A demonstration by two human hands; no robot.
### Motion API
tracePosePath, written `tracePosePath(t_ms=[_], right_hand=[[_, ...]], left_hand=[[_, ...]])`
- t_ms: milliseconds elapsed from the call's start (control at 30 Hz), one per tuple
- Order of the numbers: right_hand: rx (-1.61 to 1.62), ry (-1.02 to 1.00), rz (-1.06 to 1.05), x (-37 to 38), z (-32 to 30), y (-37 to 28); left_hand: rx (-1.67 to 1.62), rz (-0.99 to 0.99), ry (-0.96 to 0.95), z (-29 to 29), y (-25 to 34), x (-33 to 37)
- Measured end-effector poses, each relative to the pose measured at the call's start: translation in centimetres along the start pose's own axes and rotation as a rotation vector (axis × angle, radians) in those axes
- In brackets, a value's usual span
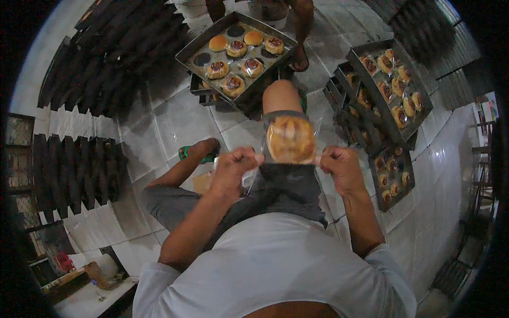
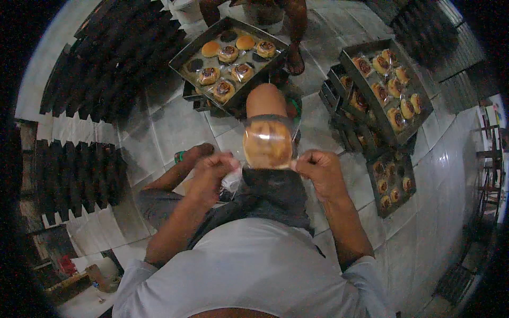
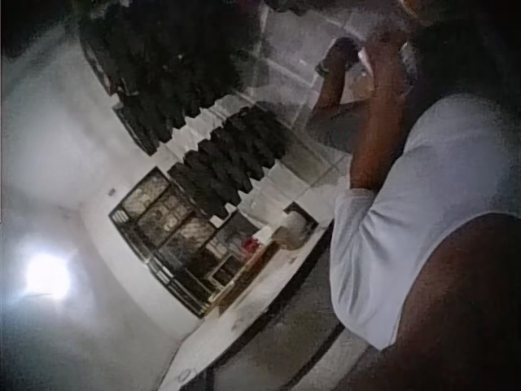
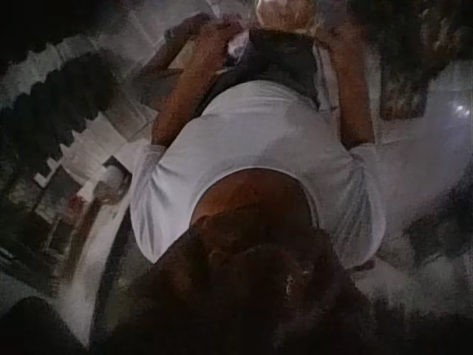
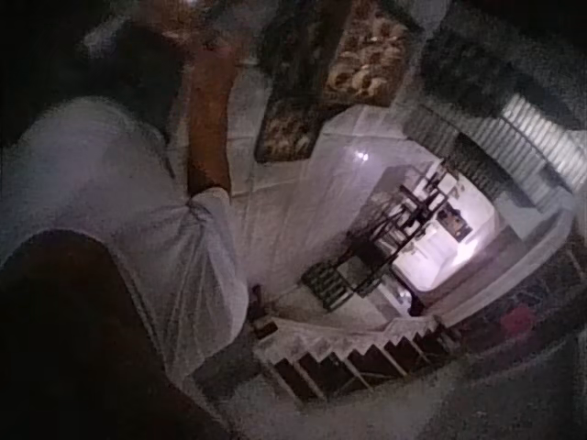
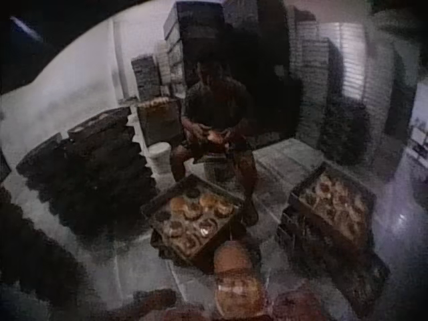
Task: The person sits on the floor and repeatedly picks up round buns from a metal tray, places each into a clear plastic bag, and sets the packaged buns onto a nearby tray. The process continues with multiple buns handled one at a time.
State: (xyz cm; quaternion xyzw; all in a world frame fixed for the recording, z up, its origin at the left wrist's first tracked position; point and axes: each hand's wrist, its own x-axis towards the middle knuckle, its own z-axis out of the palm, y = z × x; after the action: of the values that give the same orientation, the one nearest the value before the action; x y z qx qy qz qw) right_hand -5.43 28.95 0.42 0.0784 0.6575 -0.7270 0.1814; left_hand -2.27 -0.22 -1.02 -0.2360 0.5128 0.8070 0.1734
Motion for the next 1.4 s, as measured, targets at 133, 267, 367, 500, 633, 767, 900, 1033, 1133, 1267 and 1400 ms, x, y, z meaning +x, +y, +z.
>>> tracePosePath(t_ms=[133, 267, 367, 500, 633, 767, 900, 1033, 1133, 1267, 1400], right_hand=[[-0.044, 0.089, 0.195, -1.0, -2.5, 7.9], [0.035, 0.32, 0.104, 0.7, -2.2, 7.9], [0.097, 0.094, 0.048, 0.2, 0.2, 2.0], [-0.419, -0.176, -0.304, 1.7, 6.4, 1.4], [-0.686, -0.25, -0.487, 7.4, 10.2, -0.7], [-0.526, 0.264, -1.258, 19.3, 15.9, -8.8], [-0.847, 0.029, -1.301, 31.0, 19.3, -12.8], [-0.897, -0.253, -1.01, 28.0, 23.1, -10.0], [-1.048, -0.815, -0.313, 17.3, 21.5, -3.5], [-0.601, -0.988, 0.211, 10.3, 16.7, 5.8], [0.152, -0.658, 0.258, 8.9, 17.7, 3.9]], left_hand=[[0.236, 0.016, 0.003, -1.2, -7.8, 0.4], [0.766, 0.376, -0.059, -0.5, -6.1, 2.1], [0.81, 0.508, -0.068, -0.2, -5.1, 2.6], [0.763, 0.613, 0.031, -1.0, -4.7, 1.7], [1.222, 0.739, 0.295, -8.1, -9.1, -0.3], [1.888, 0.643, 0.29, -13.0, -12.7, -0.9], [1.765, 0.665, 0.158, -12.6, -11.6, 0.1], [1.699, 0.938, 0.265, -13.4, -10.3, -1.5], [1.595, 1.061, 0.428, -11.6, -8.2, -4.4], [1.34, 1.054, 0.537, -10.1, -4.3, -6.8], [-0.022, 0.388, 0.325, -8.2, -2.1, -6.0]])
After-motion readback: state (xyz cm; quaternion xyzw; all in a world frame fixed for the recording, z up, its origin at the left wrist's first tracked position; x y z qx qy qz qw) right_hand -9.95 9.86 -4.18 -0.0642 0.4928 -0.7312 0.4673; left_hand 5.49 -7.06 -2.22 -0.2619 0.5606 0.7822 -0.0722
